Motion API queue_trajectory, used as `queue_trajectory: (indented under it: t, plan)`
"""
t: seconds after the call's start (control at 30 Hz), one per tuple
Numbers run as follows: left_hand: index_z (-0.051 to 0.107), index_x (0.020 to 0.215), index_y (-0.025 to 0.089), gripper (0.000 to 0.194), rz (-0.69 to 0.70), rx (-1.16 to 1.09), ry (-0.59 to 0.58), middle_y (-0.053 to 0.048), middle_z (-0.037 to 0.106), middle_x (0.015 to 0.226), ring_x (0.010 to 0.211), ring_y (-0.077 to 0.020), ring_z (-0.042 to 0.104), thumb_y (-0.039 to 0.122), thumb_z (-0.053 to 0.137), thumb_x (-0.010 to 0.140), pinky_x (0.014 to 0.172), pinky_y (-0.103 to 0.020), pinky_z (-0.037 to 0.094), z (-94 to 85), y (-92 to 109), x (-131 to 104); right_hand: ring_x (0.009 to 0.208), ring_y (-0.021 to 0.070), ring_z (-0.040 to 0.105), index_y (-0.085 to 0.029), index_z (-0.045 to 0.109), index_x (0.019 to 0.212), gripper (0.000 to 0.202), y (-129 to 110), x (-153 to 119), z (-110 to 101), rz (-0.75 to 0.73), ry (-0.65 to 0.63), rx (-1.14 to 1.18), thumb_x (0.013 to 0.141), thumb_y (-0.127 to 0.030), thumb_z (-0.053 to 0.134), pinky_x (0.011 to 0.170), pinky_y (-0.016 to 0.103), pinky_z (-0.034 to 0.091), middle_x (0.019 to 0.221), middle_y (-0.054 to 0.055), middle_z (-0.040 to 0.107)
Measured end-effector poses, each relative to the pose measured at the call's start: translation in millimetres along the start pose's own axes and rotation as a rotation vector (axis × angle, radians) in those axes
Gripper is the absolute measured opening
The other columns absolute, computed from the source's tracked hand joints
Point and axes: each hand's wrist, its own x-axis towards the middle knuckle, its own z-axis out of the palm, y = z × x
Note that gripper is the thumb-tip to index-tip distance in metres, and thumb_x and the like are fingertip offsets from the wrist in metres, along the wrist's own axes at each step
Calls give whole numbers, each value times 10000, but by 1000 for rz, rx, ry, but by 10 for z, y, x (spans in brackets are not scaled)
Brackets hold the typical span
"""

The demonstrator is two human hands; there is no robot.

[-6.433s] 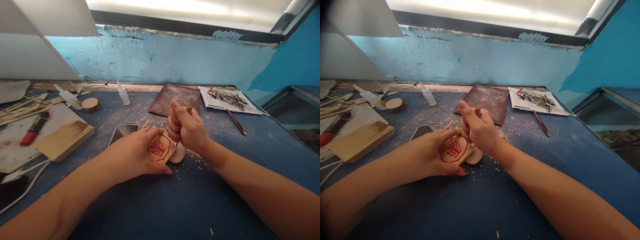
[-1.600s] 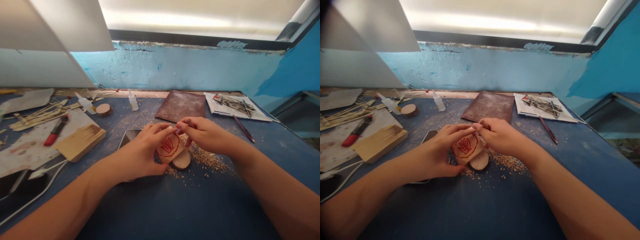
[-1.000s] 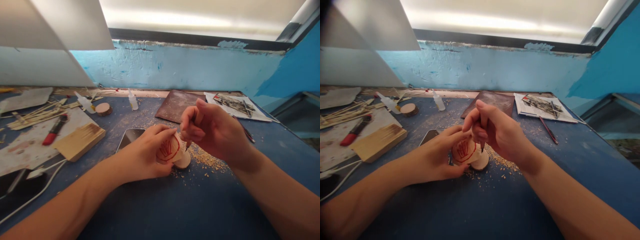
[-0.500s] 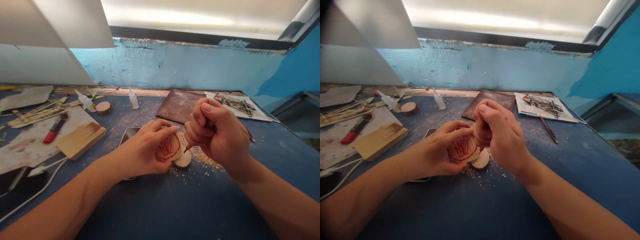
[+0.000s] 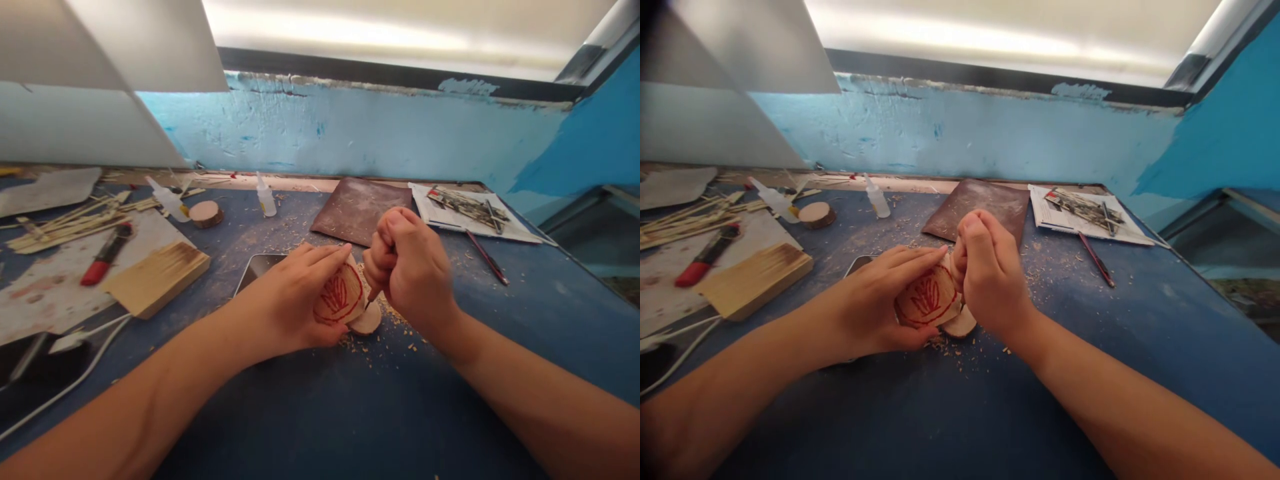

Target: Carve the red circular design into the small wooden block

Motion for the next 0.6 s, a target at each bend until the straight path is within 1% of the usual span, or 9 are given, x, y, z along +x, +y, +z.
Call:
queue_trajectory:
  t: [0.1,0.2,0.27,0.37,0.43,0.5,0.6]
  plan:
    - [527,1571,113,878,12,26,29,-210,674,1534,1345,-412,672,338,806,769,1187,-561,533,33,-4,-4,427,98,245,-269,421,782,354,-32,12,11,-46,37,-4,1102,-383,519,405,245,228,585,-98,271]
    - [542,1558,117,869,18,33,35,-203,676,1539,1332,-413,678,342,808,761,1169,-556,548,44,-3,-2,440,107,271,-275,407,789,357,23,-4,37,-89,61,-72,1105,-409,506,418,249,258,588,-96,287]
    - [562,1542,153,856,13,35,41,-181,681,1542,1323,-413,683,345,816,747,1155,-553,556,43,-4,-1,465,106,303,-269,406,771,377,59,-15,62,-67,36,-128,1097,-411,532,443,252,298,597,-88,320]
    - [562,1541,182,856,3,34,43,-170,683,1543,1326,-403,684,340,819,740,1168,-554,545,43,-7,-3,455,103,277,-270,400,770,369,26,-18,102,-40,24,-108,1096,-389,526,439,258,286,599,-91,295]
    - [560,1545,180,861,2,35,45,-169,680,1545,1336,-401,677,343,823,741,1174,-553,542,48,-9,-3,441,104,255,-274,400,787,343,-8,-17,111,-62,56,-86,1102,-371,495,428,261,266,600,-91,288]
    - [557,1549,166,865,-2,30,44,-174,683,1538,1338,-407,674,347,819,744,1171,-556,547,53,-10,1,452,107,284,-271,413,791,340,4,-20,102,-90,74,-100,1108,-367,489,433,263,277,602,-82,320]
    - [575,1525,134,848,-14,14,31,-199,698,1503,1315,-430,681,359,799,739,1146,-581,562,56,-12,10,486,105,329,-256,442,771,374,74,-22,79,-68,32,-123,1114,-376,530,452,261,298,610,-70,356]
